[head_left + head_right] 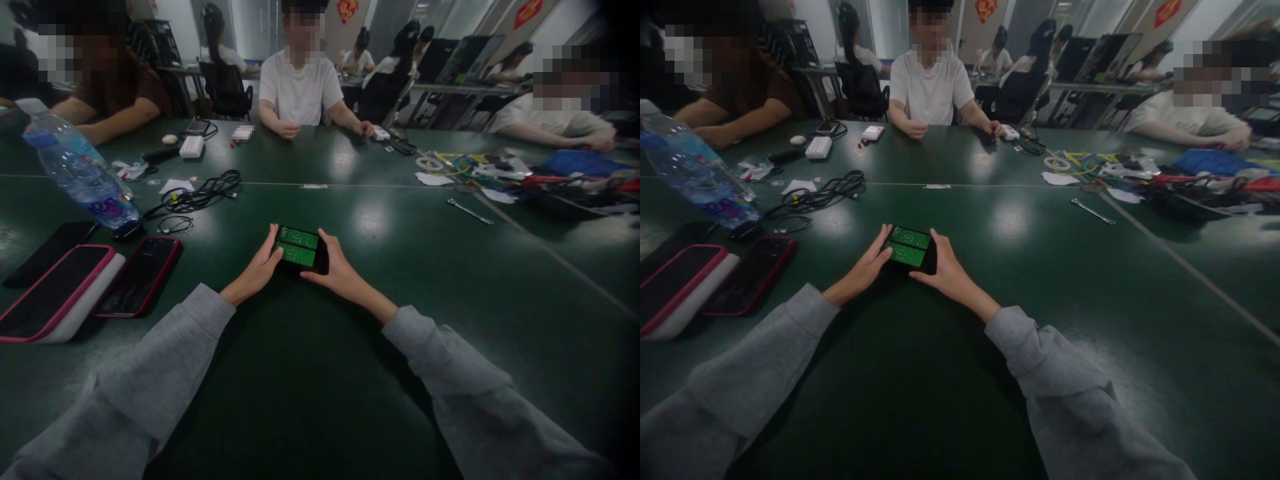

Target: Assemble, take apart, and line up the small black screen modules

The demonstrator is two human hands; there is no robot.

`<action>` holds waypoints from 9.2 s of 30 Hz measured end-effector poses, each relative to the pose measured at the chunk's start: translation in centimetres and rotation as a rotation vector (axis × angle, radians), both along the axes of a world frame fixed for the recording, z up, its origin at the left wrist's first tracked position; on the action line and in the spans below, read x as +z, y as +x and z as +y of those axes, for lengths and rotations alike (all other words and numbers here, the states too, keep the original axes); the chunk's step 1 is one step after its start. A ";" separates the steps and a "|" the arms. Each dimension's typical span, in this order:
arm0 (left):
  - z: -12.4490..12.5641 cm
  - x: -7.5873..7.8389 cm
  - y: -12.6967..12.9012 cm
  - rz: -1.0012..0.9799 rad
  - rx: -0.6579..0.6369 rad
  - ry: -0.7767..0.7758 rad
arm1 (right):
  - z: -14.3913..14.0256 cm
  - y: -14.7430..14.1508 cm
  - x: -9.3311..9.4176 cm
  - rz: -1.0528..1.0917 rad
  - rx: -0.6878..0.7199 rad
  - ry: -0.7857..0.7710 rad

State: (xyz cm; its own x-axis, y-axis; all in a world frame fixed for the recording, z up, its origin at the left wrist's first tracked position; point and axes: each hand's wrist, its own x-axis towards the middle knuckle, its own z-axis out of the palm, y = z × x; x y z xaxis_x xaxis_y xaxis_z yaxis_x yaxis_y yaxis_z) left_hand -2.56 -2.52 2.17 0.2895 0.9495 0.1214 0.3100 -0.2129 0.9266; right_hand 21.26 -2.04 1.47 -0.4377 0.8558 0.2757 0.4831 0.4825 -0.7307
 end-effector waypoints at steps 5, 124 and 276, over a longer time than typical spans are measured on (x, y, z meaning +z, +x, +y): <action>0.0 0.0 0.0 0.000 -0.004 -0.002 | 0.1 0.1 -0.1 -0.001 0.017 0.001; 0.1 0.1 0.1 -0.136 0.073 0.126 | 0.3 -2.8 0.6 -0.215 -0.152 0.373; 5.7 0.4 -1.2 0.645 0.156 0.638 | 6.5 7.5 -1.6 -0.195 -0.713 0.327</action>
State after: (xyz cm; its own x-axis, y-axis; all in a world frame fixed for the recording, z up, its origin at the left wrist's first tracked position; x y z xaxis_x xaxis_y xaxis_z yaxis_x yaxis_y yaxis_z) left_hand -3.77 3.21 2.58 0.3571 0.7918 0.4956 0.7941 -0.5367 0.2853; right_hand 28.77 4.50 -0.17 0.1171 0.8363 0.5356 0.8594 0.1850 -0.4767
